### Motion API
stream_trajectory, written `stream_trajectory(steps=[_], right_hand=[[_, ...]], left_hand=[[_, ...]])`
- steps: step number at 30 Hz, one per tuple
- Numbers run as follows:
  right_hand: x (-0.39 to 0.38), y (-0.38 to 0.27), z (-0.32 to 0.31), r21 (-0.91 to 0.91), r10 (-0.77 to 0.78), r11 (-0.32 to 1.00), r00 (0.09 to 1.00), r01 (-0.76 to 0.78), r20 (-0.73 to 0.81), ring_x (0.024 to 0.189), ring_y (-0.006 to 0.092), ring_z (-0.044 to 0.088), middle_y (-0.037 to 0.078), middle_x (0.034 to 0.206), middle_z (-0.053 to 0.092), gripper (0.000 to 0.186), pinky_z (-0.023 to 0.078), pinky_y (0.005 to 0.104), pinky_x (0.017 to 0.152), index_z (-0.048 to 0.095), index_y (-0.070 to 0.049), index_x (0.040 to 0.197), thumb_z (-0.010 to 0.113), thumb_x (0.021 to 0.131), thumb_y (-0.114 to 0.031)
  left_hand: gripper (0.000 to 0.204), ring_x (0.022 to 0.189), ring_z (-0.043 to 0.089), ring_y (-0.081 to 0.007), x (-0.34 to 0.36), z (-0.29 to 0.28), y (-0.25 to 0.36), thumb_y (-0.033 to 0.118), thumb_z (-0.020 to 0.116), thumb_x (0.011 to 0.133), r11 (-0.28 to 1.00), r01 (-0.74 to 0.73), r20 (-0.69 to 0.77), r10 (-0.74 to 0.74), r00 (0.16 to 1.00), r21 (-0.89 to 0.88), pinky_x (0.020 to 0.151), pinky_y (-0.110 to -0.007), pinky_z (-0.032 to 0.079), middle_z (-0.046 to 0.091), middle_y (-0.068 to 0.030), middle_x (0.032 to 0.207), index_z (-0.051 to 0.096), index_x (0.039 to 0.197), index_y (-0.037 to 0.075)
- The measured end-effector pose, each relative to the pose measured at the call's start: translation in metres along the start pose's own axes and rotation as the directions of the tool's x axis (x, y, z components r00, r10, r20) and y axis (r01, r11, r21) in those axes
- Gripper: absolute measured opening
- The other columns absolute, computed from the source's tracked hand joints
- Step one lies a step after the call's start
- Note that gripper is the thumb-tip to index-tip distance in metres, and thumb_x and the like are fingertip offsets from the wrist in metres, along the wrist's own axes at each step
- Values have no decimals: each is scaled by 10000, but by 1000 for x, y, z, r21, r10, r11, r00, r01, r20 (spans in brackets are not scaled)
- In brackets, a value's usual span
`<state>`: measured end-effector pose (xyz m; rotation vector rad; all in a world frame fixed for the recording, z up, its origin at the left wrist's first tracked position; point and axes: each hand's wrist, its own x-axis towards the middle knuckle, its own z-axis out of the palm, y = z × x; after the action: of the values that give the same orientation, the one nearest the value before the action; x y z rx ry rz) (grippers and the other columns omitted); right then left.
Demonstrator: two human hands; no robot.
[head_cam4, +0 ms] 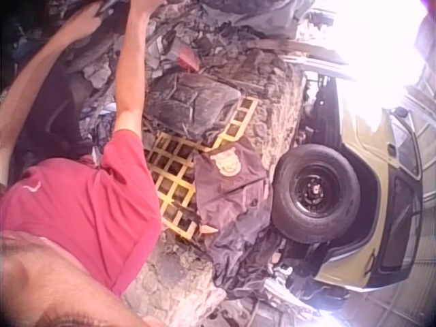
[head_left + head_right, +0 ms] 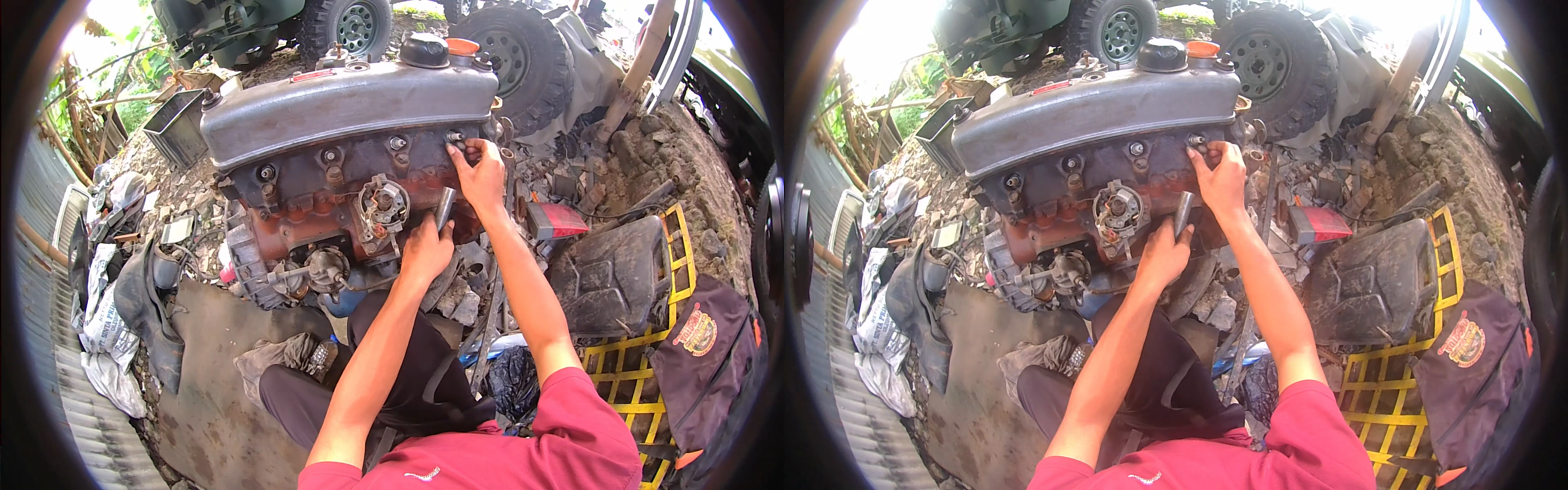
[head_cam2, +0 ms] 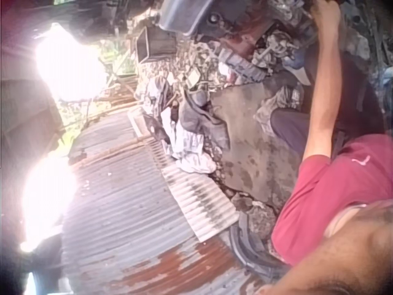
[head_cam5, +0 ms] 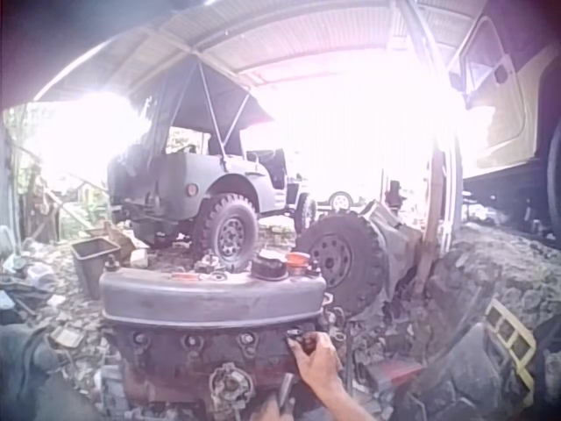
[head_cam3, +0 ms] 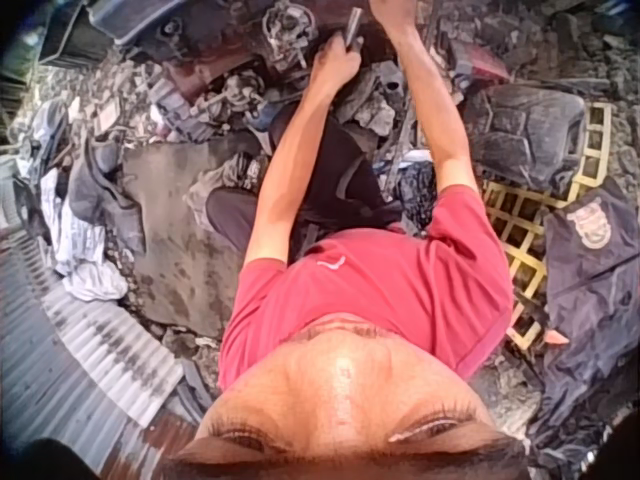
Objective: The person removes the bolts from the top of an engine block using a tool and then lifts the metal cylinder head off the engine.
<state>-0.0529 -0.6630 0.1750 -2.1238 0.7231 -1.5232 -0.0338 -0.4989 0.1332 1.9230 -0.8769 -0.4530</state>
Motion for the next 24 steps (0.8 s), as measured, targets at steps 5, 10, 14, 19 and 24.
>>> stream_trajectory(steps=[5, 10, 14, 19, 24], right_hand=[[1, 6, 4, 84, 76, 993, 995, -81, 58, 729, 182, 637, 120, 879, 696, 242, 515, 317, 703, 716, 22, 1010, 794, 886, -171], [3, 15, -1, 140, -87, 987, 993, 75, 82, 725, 158, 619, 116, 883, 692, 265, 507, 307, 689, 714, 23, 1038, 802, 882, -172], [-3, 15, 4, 129, -20, 992, 999, 14, 46, 725, 139, 603, 90, 878, 682, 325, 504, 292, 695, 700, 35, 1051, 824, 872, -206], [0, 17, -4, 142, -19, 990, 1000, 22, -21, 718, 84, 579, 25, 887, 638, 356, 499, 251, 665, 661, 12, 1113, 800, 915, -249], [-5, -18, -58, 331, 83, 861, 749, -385, 657, 714, 102, 611, 75, 902, 649, 308, 502, 272, 645, 661, 11, 1178, 629, 1039, -262]], left_hand=[[400, 1059, 637, -520, -1, -1, 4, 338, 573, 1007, 999, 37, -9, -37, 999, 18, 912, -562, 488, 683, -327, 1051, 582, 1170, -28], [382, 1059, 639, -511, -1, 0, 4, 320, 585, 1005, 999, 41, -19, -41, 999, 2, 901, -551, 483, 686, -319, 1036, 598, 1160, -29], [375, 1054, 645, -502, -1, 0, 3, 317, 584, 1006, 1000, 20, -29, -21, 999, -17, 896, -549, 485, 689, -315, 1024, 601, 1162, -24], [350, 993, 658, -493, -2, 1, 11, 323, 581, 1020, 998, -21, -40, 18, 999, -66, 846, -537, 489, 688, -296, 955, 588, 1148, -3], [335, 895, 660, -482, -3, -3, 7, 339, 569, 1041, 948, -263, -162, 235, 958, -179, 772, -518, 483, 664, -266, 869, 559, 1134, 17]])
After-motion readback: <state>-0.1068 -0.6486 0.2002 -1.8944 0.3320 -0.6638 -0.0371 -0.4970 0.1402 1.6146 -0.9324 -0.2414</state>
